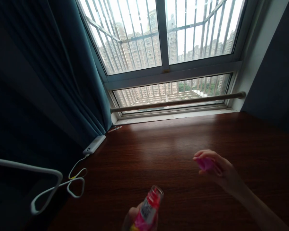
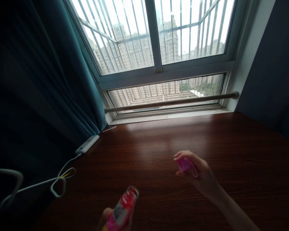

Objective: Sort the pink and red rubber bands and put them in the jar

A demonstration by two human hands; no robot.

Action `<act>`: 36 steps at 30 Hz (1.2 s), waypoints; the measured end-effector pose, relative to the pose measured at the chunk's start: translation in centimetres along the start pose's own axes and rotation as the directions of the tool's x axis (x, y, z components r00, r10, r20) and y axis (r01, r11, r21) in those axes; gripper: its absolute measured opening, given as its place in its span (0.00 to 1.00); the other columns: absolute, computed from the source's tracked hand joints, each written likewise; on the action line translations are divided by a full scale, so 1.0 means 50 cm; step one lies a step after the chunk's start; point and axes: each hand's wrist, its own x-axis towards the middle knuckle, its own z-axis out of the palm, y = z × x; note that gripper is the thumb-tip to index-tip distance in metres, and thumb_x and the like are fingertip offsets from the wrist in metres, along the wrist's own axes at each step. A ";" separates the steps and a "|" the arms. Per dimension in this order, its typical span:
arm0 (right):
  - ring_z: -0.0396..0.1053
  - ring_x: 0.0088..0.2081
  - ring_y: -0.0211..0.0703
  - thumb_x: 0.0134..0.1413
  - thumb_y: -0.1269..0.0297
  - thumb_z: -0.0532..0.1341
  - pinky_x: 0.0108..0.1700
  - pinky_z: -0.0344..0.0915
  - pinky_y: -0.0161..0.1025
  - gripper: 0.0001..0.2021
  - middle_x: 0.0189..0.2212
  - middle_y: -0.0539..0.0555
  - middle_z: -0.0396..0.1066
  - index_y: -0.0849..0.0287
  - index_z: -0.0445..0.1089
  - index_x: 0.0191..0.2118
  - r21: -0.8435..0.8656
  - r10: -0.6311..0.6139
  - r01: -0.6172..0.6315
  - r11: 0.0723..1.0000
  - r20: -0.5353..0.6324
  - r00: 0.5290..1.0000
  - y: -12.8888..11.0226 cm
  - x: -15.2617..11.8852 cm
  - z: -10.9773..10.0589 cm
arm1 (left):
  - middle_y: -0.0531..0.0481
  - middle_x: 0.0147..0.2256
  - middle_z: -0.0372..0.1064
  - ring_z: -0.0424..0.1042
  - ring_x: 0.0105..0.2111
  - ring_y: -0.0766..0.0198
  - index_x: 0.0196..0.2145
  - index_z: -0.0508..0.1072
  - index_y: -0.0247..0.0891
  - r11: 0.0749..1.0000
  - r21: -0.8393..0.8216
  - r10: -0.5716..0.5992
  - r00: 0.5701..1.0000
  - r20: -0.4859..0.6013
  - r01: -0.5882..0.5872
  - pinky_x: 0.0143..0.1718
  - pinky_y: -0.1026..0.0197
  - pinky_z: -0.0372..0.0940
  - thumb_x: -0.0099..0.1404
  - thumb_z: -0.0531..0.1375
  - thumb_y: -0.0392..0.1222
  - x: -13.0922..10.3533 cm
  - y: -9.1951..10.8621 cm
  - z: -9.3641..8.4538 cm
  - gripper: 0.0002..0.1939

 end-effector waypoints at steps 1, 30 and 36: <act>0.69 0.41 0.45 0.45 0.62 0.64 0.39 0.68 0.38 0.15 0.43 0.57 0.66 0.55 0.62 0.39 0.037 0.050 -0.047 0.998 -0.071 0.996 0.014 0.006 -0.001 | 0.46 0.23 0.70 0.68 0.21 0.63 0.38 0.70 0.35 1.000 -0.015 -0.016 1.000 0.002 0.016 0.23 0.62 0.62 0.52 0.56 0.60 0.003 0.011 -0.007 0.26; 0.64 0.24 0.33 0.48 0.66 0.60 0.27 0.62 0.31 0.23 0.26 0.49 0.69 0.58 0.61 0.53 0.083 -0.041 0.015 0.996 0.320 0.946 0.195 0.280 0.394 | 0.48 0.43 0.66 0.62 0.46 0.55 0.45 0.68 0.40 -0.096 0.987 0.832 0.535 0.151 -0.130 0.50 0.52 0.57 0.55 0.57 0.35 0.291 0.157 -0.370 0.18; 0.63 0.23 0.33 0.47 0.62 0.62 0.25 0.61 0.30 0.27 0.24 0.48 0.68 0.58 0.60 0.55 0.312 -0.064 -0.058 0.948 0.369 0.927 0.233 0.308 0.495 | 0.47 0.43 0.65 0.61 0.44 0.54 0.48 0.66 0.42 -0.162 0.986 0.835 0.529 0.152 -0.028 0.48 0.51 0.58 0.55 0.56 0.32 0.283 0.155 -0.370 0.21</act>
